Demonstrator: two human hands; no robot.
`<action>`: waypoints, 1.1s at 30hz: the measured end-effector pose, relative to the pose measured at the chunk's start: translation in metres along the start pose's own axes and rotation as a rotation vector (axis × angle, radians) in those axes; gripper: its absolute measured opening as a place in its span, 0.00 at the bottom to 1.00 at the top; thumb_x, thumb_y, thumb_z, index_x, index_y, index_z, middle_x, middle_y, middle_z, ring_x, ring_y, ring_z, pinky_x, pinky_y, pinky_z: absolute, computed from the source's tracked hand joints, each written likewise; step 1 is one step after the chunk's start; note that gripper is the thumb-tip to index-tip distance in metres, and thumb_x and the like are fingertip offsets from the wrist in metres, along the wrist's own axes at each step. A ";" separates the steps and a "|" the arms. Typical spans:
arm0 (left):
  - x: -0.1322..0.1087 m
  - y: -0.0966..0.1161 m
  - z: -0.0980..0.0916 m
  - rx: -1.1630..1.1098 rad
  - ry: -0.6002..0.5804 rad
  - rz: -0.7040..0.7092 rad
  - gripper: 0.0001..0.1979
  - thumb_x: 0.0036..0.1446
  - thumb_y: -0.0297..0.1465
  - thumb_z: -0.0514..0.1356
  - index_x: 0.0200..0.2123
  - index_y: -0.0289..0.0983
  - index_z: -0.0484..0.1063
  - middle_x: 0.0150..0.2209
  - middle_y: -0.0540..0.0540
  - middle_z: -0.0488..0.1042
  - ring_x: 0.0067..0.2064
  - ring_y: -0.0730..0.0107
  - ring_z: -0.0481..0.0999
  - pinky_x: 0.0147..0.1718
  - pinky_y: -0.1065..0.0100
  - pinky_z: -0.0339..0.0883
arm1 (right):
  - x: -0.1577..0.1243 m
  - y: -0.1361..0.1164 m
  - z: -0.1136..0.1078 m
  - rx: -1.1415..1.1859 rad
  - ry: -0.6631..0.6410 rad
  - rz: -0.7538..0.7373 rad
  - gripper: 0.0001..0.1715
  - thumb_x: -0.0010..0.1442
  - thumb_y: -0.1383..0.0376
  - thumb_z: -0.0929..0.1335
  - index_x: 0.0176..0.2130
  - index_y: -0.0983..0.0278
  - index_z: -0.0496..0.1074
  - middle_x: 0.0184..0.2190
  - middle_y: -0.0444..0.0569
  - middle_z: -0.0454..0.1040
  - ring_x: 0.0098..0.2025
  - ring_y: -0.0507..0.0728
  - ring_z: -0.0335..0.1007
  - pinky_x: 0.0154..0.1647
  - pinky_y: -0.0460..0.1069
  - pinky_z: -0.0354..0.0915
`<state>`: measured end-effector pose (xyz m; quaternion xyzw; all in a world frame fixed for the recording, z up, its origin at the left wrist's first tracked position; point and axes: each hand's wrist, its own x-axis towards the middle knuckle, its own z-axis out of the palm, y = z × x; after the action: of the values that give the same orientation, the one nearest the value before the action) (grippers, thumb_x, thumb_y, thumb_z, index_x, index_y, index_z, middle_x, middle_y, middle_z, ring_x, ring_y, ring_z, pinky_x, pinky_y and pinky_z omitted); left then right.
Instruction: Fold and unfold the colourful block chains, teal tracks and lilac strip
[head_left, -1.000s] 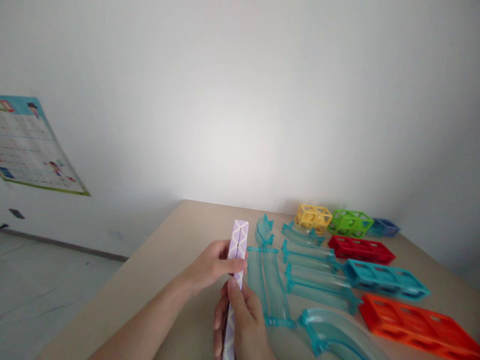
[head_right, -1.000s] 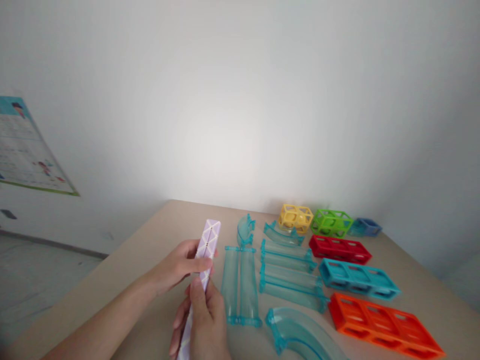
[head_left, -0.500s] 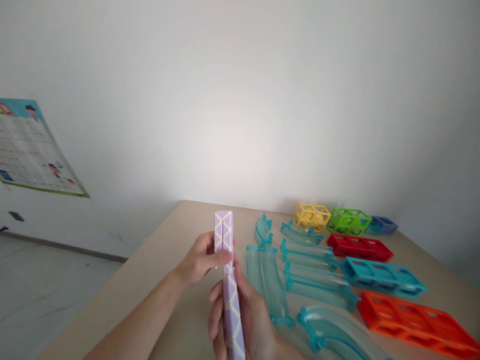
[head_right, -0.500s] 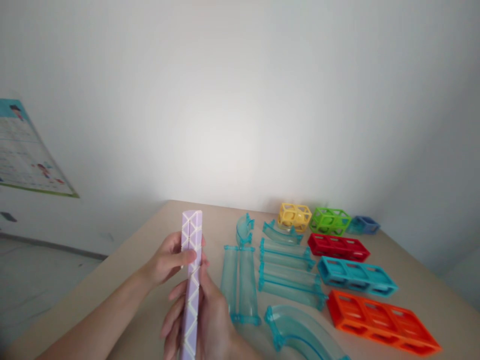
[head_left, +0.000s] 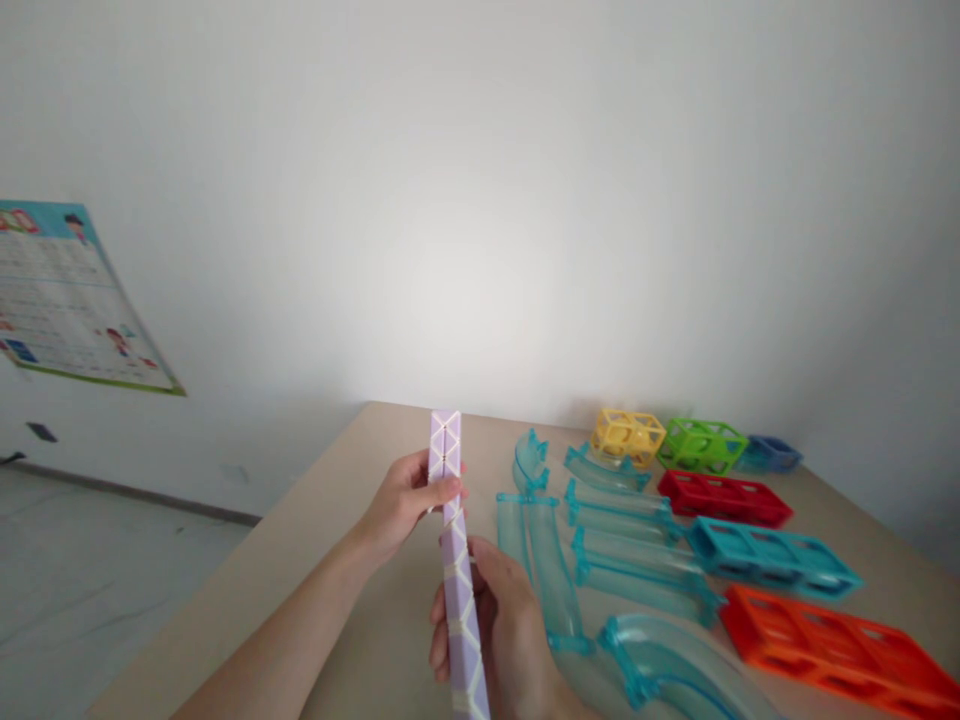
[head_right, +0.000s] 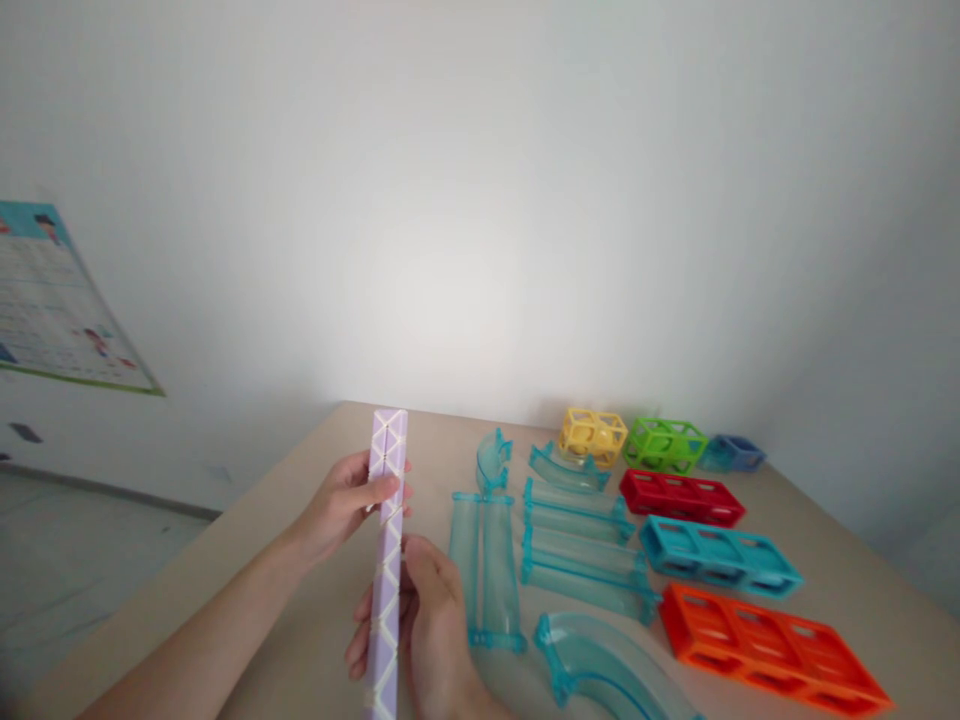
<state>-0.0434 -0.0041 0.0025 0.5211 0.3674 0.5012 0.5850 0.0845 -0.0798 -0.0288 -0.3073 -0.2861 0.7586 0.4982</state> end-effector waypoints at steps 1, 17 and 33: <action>-0.001 0.000 0.000 0.035 -0.016 0.008 0.16 0.47 0.37 0.68 0.36 0.33 0.72 0.27 0.48 0.74 0.27 0.70 0.74 0.26 0.70 0.66 | 0.000 0.000 0.000 -0.008 -0.013 0.012 0.30 0.53 0.43 0.66 0.38 0.67 0.66 0.15 0.43 0.70 0.11 0.52 0.65 0.09 0.44 0.61; -0.006 0.002 -0.022 0.044 -0.344 0.015 0.21 0.40 0.36 0.72 0.36 0.31 0.74 0.29 0.41 0.79 0.29 0.67 0.76 0.28 0.71 0.67 | 0.001 0.002 -0.018 0.214 -0.396 0.421 0.23 0.59 0.46 0.62 0.36 0.63 0.68 0.14 0.39 0.67 0.09 0.50 0.59 0.07 0.42 0.56; -0.004 -0.011 -0.019 -0.105 -0.541 0.000 0.23 0.41 0.43 0.71 0.36 0.30 0.76 0.29 0.40 0.78 0.29 0.62 0.77 0.31 0.63 0.71 | 0.000 0.003 -0.017 0.286 -0.478 0.472 0.23 0.57 0.48 0.64 0.38 0.66 0.70 0.14 0.40 0.67 0.09 0.50 0.61 0.07 0.42 0.56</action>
<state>-0.0605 -0.0029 -0.0120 0.6052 0.1712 0.3621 0.6880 0.0956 -0.0790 -0.0427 -0.1061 -0.2069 0.9354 0.2665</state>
